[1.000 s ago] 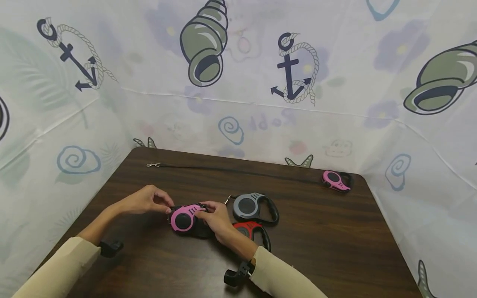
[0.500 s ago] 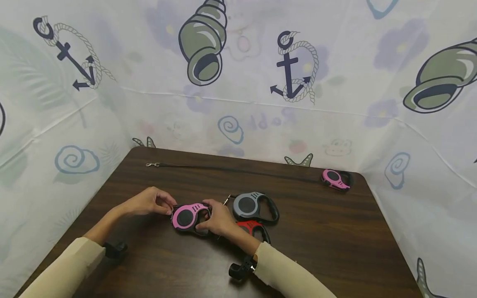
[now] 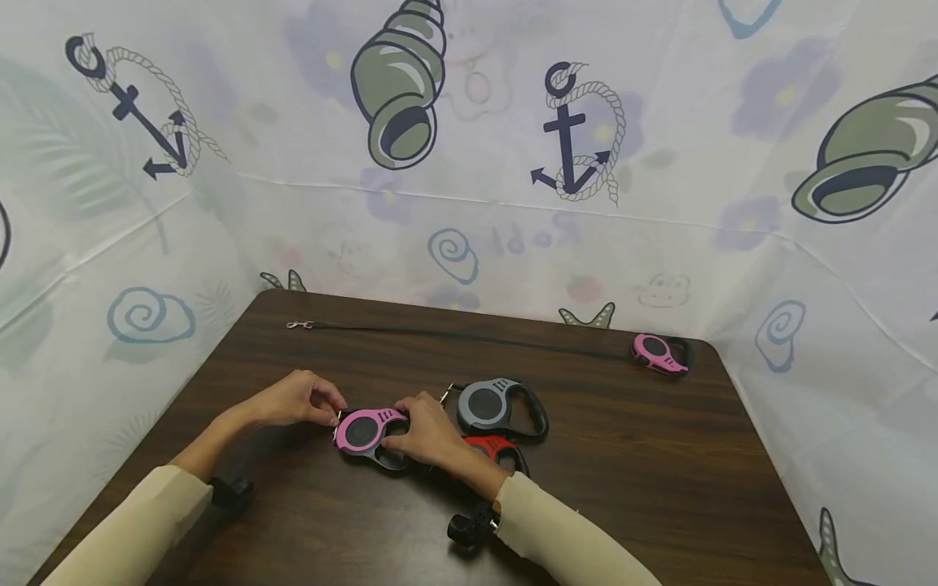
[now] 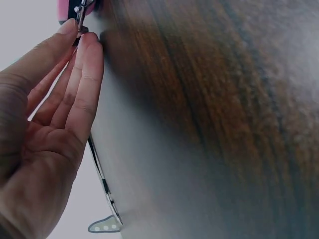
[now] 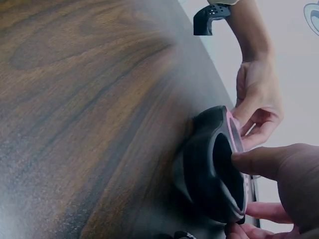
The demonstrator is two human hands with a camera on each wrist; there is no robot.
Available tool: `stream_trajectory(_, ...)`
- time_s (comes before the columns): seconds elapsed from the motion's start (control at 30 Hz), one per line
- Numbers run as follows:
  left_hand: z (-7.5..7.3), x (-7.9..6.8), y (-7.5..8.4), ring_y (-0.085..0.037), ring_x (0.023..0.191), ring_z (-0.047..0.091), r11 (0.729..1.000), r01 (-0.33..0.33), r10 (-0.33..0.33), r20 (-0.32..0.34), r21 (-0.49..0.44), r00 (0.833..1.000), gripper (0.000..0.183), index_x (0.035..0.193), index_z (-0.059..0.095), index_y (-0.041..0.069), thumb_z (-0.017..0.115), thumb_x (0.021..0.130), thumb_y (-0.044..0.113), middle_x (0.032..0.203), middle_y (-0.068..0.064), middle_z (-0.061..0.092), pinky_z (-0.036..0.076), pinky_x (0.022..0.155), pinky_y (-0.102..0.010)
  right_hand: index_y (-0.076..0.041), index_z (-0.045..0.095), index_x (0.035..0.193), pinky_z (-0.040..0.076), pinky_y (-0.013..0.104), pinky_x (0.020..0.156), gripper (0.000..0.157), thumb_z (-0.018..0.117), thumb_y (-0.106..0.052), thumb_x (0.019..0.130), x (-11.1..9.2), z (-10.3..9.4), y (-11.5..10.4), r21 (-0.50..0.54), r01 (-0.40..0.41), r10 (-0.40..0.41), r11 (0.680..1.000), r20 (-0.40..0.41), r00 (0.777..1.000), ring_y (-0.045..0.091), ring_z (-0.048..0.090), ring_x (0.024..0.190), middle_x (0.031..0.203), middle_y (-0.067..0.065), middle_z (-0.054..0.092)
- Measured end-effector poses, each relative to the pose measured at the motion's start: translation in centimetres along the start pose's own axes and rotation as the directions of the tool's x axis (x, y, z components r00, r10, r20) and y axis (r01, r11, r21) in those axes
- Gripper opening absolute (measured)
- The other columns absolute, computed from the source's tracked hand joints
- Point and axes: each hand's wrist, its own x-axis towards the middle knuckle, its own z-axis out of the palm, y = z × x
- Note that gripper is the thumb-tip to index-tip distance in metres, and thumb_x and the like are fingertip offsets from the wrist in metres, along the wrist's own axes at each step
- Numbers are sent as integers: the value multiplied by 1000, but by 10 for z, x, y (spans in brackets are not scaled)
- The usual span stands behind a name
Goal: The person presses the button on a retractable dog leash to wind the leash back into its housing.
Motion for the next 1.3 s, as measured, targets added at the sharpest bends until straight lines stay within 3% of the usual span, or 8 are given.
stream_trajectory(0.17, -2, 2, 1, -15, 79, 74, 1000, 12, -12, 15, -24, 1000, 20, 106, 79, 0, 85, 88, 3, 92, -7, 79, 62, 70, -26, 1, 74, 126, 52, 32, 83, 51, 88, -26, 84, -3, -10, -2, 30, -5, 5, 1000, 4, 1000, 26, 65, 98, 111, 15, 72)
stream_trajectory(0.33, -8, 2, 1, -14, 81, 73, 999, 19, -19, -1, 29, 1000, 21, 108, 80, 5, 87, 88, 11, 96, -3, 79, 61, 71, -26, -3, 68, 137, 55, 41, 93, 53, 81, -32, 94, -13, -27, -2, 82, -13, 10, 997, 35, 999, 30, 67, 113, 128, 14, 69)
stream_trajectory(0.5, -19, 4, 0, -15, 88, 72, 988, -13, 26, -86, 153, 996, 29, 116, 78, 8, 85, 92, 23, 106, -3, 79, 59, 76, -27, -3, 65, 141, 54, 50, 101, 54, 79, -31, 97, -23, -48, 7, 85, 53, -56, 995, 26, 998, 32, 65, 125, 140, 13, 66)
stream_trajectory(0.6, -24, 7, -2, -19, 96, 74, 978, -24, 57, -154, 206, 986, 36, 122, 77, 5, 84, 93, 25, 112, -6, 79, 61, 84, -34, -5, 63, 144, 52, 51, 107, 57, 80, -32, 97, -28, -61, 16, 42, 82, -83, 996, 28, 996, 31, 62, 132, 146, 12, 63)
stream_trajectory(0.83, -34, 17, -5, -34, 116, 71, 967, -24, 92, -259, 256, 961, 44, 127, 74, 2, 87, 91, 23, 123, -13, 77, 56, 100, -56, -5, 59, 148, 50, 54, 109, 64, 81, -33, 95, -41, -90, 47, -25, 141, -140, 990, 14, 990, 32, 59, 137, 149, 13, 61)
stream_trajectory(1.03, -44, 24, -10, -43, 131, 61, 954, -2, 99, -310, 299, 946, 55, 137, 68, 0, 87, 91, 22, 137, -20, 69, 47, 109, -63, -4, 57, 150, 48, 57, 111, 67, 82, -31, 94, -56, -117, 79, -55, 96, -97, 994, -25, 995, 36, 56, 139, 152, 16, 58)
stream_trajectory(1.3, -59, 31, -23, -49, 140, 51, 942, 38, 87, -351, 334, 932, 66, 146, 59, -2, 85, 93, 26, 148, -28, 58, 39, 114, -67, 1, 55, 150, 46, 63, 109, 70, 84, -26, 93, -76, -157, 138, -145, 31, -51, 989, -138, 989, 44, 56, 137, 150, 22, 59)
